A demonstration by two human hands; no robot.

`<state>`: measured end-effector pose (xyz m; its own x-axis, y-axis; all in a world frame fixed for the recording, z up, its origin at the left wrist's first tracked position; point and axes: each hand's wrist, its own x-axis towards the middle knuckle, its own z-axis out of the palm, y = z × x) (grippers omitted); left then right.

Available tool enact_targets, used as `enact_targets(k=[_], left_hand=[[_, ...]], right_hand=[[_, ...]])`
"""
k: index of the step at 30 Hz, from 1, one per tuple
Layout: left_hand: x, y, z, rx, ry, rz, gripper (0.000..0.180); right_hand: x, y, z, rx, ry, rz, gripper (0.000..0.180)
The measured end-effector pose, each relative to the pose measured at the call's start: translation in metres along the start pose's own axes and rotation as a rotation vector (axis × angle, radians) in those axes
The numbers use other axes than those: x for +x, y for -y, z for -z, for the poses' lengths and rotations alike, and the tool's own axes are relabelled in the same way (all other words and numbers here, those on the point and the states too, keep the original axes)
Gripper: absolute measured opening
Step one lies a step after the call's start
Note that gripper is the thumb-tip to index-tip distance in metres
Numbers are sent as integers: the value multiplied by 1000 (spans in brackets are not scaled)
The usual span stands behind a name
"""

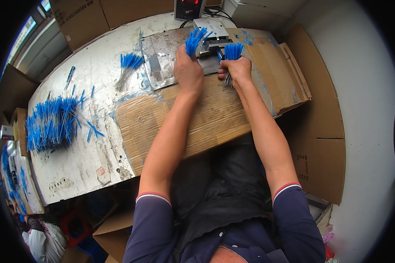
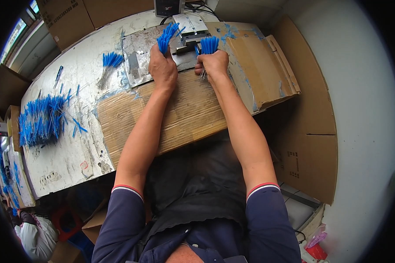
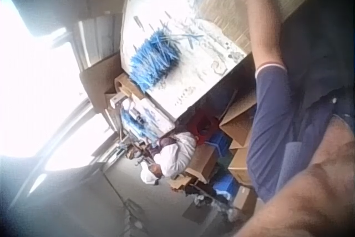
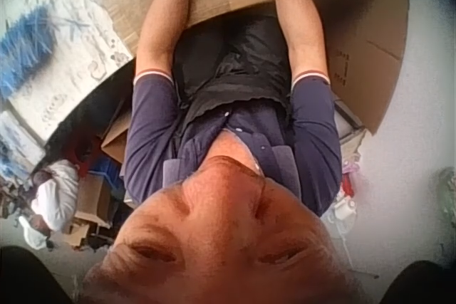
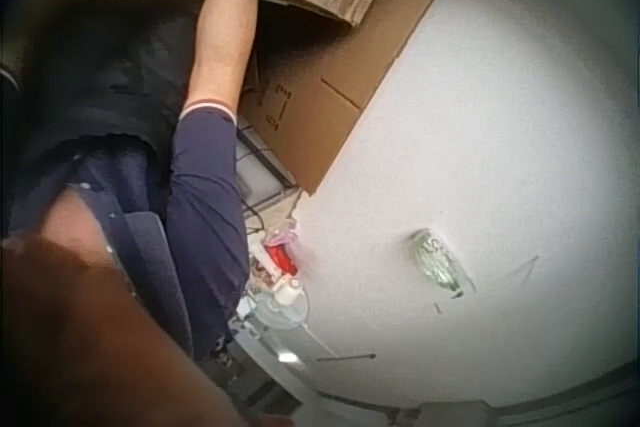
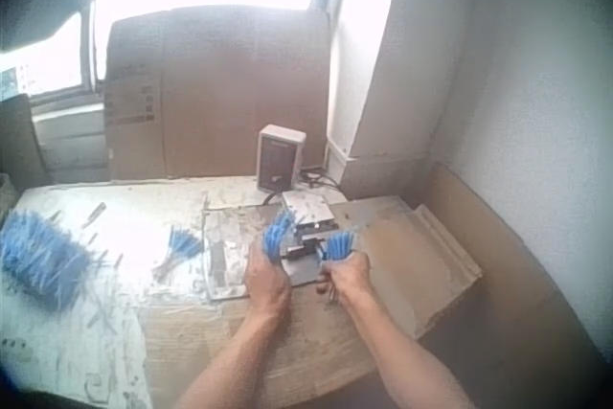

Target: The worker is assembling blue plastic brush heads by aligning bunches and feeding them into a specialized assembly machine.

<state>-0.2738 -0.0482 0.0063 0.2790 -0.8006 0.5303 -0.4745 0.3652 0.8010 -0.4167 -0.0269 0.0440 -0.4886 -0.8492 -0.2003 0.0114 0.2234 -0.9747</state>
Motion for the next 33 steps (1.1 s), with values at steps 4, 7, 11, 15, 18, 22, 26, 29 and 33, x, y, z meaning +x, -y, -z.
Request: enact_targets(k=[4,7,11,15,18,22,26,29,33], left_hand=[[2,0,-1,26,-63,-100,26],[0,5,-1,94,-31,-137,23],[-2,4,-1,193,115,-171,17],[-3,0,0,190,149,-207,16],[-3,-2,3,200,188,-182,17],[-4,-5,3,233,239,-224,17],[-4,-1,3,250,241,-291,13],[-5,1,1,288,226,-286,9],[-4,0,-1,327,234,-265,9]], right_hand=[[-1,2,1,129,11,-90,9],[-6,3,-1,267,-2,-136,11],[-12,-1,5,272,34,-59,14],[-13,-7,12,285,81,-22,15],[-17,-9,14,333,115,31,15],[-18,-15,18,245,117,108,15],[-21,-13,21,126,132,121,13],[-23,-11,21,187,161,148,10],[-19,-14,24,198,181,182,8]])
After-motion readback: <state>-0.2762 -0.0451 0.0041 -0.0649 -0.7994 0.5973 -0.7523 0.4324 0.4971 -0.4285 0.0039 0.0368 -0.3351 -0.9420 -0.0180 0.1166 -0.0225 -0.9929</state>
